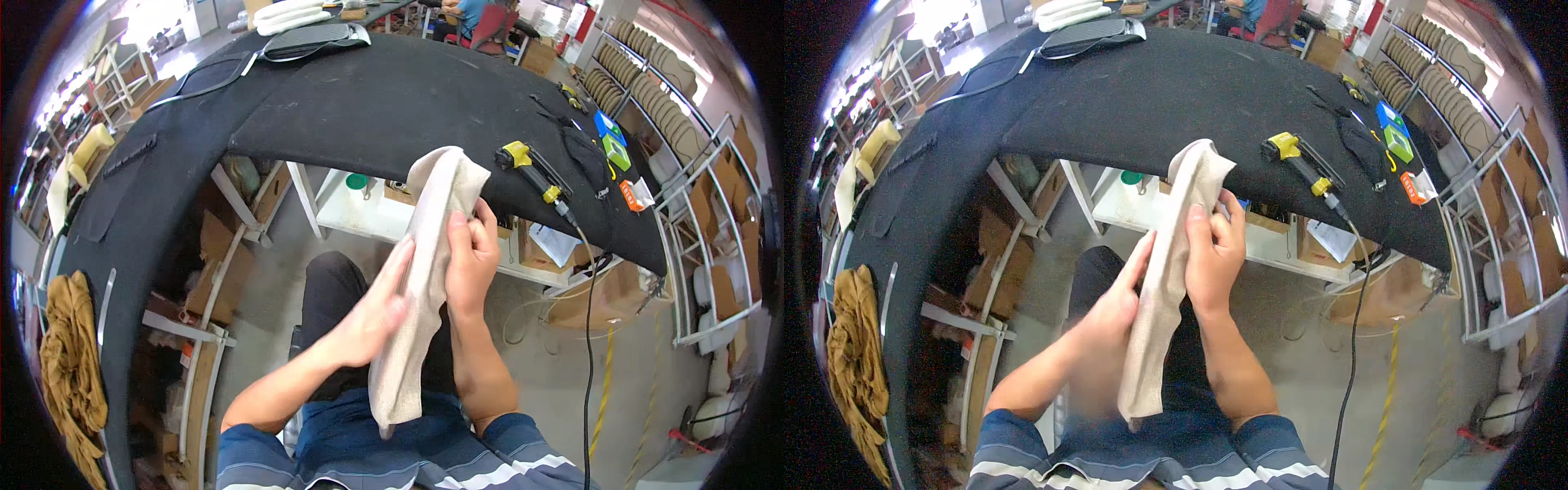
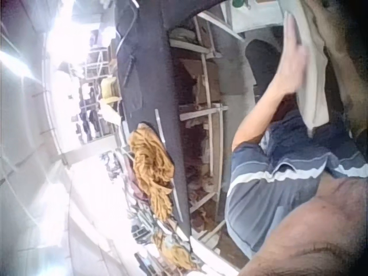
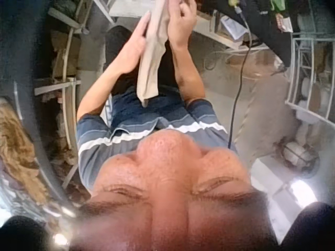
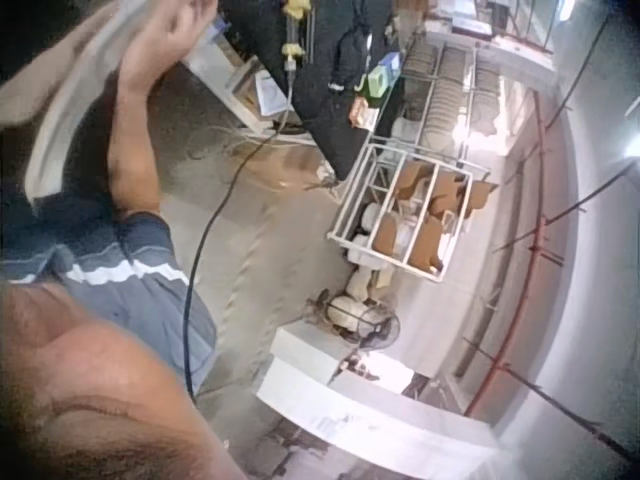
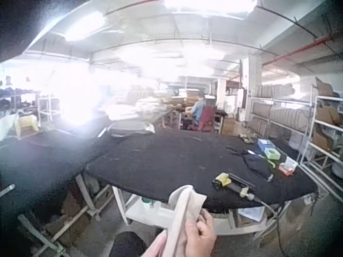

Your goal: Upholstering a chair seat by wrapping fabric over a cushion and securing it with a pneumatic stapler.

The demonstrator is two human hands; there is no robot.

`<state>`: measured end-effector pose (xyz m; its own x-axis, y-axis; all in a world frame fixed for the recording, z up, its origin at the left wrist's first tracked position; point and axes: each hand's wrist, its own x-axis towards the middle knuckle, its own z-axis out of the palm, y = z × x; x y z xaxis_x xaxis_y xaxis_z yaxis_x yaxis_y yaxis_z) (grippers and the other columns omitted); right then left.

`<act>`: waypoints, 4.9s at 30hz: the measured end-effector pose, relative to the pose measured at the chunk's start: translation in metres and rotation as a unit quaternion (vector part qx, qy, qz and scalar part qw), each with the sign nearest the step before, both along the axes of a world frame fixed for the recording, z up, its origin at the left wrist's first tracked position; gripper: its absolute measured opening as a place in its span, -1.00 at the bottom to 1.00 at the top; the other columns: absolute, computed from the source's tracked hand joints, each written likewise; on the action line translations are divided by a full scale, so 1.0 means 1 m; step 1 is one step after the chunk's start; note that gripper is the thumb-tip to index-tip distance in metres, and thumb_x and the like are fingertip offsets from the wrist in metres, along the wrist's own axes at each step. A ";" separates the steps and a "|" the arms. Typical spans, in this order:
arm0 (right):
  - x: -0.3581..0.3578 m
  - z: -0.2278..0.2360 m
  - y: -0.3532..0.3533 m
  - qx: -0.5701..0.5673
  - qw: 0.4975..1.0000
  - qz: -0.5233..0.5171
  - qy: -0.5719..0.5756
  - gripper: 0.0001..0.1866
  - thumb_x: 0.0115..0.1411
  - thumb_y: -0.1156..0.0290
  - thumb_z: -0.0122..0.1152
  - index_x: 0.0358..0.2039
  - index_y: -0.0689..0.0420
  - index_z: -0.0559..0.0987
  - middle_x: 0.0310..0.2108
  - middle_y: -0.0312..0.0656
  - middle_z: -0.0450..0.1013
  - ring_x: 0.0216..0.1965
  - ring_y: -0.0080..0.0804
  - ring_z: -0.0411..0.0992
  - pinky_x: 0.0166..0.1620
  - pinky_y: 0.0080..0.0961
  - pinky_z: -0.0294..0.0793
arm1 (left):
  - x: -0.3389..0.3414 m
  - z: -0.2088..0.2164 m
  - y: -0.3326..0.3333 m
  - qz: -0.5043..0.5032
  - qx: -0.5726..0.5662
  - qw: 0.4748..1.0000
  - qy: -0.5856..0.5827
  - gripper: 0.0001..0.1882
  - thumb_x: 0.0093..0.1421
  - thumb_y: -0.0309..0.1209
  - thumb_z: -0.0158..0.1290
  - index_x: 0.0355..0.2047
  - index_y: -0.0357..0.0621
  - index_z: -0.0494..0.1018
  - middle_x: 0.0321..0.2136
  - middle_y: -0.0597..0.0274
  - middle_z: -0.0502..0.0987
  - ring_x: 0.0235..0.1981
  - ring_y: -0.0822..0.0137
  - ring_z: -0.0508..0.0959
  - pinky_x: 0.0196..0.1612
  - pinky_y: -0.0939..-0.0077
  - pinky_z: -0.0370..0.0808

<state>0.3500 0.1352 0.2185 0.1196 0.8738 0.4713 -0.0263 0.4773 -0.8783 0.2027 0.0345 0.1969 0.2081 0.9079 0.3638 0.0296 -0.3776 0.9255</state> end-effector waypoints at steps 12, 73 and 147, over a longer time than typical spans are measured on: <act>-0.015 -0.008 0.003 0.024 0.998 0.015 0.048 -0.64 0.42 0.37 0.17 -0.51 0.32 0.50 0.30 0.15 0.29 0.27 -0.27 0.29 0.31 -0.29 0.16 | 0.019 -0.078 0.137 -0.139 -0.334 0.829 -0.426 -0.27 0.53 0.15 -0.46 0.44 -0.09 0.18 0.31 0.04 0.37 0.26 0.13 0.45 0.33 0.18 0.40; -0.018 -0.009 0.007 -0.030 0.994 0.027 0.105 -0.62 0.42 0.36 0.16 -0.56 0.25 0.50 0.32 0.11 0.27 0.32 -0.27 0.24 0.34 -0.30 0.12 | 0.012 -0.062 0.144 0.000 -0.217 0.936 -0.278 -0.31 0.55 -0.07 -0.34 0.53 -0.18 -0.14 0.51 0.10 0.00 0.52 0.24 -0.04 0.52 0.32 -0.11; -0.036 -0.015 0.003 -0.004 0.996 0.008 0.087 -0.60 0.36 0.40 0.23 -0.62 0.24 0.40 0.23 0.03 0.35 0.08 -0.39 0.35 0.14 -0.44 0.27 | 0.012 -0.196 0.097 -0.080 -0.401 0.862 -0.299 -0.19 0.49 0.23 -0.39 0.50 -0.10 0.06 0.34 0.06 0.34 0.30 0.23 0.39 0.34 0.32 0.33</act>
<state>0.3136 0.1384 0.2035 0.1856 0.8803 0.4367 -0.1866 0.4679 -0.8639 0.2144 0.1313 0.0008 0.3462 0.8946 -0.2825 -0.5365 0.4358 0.7227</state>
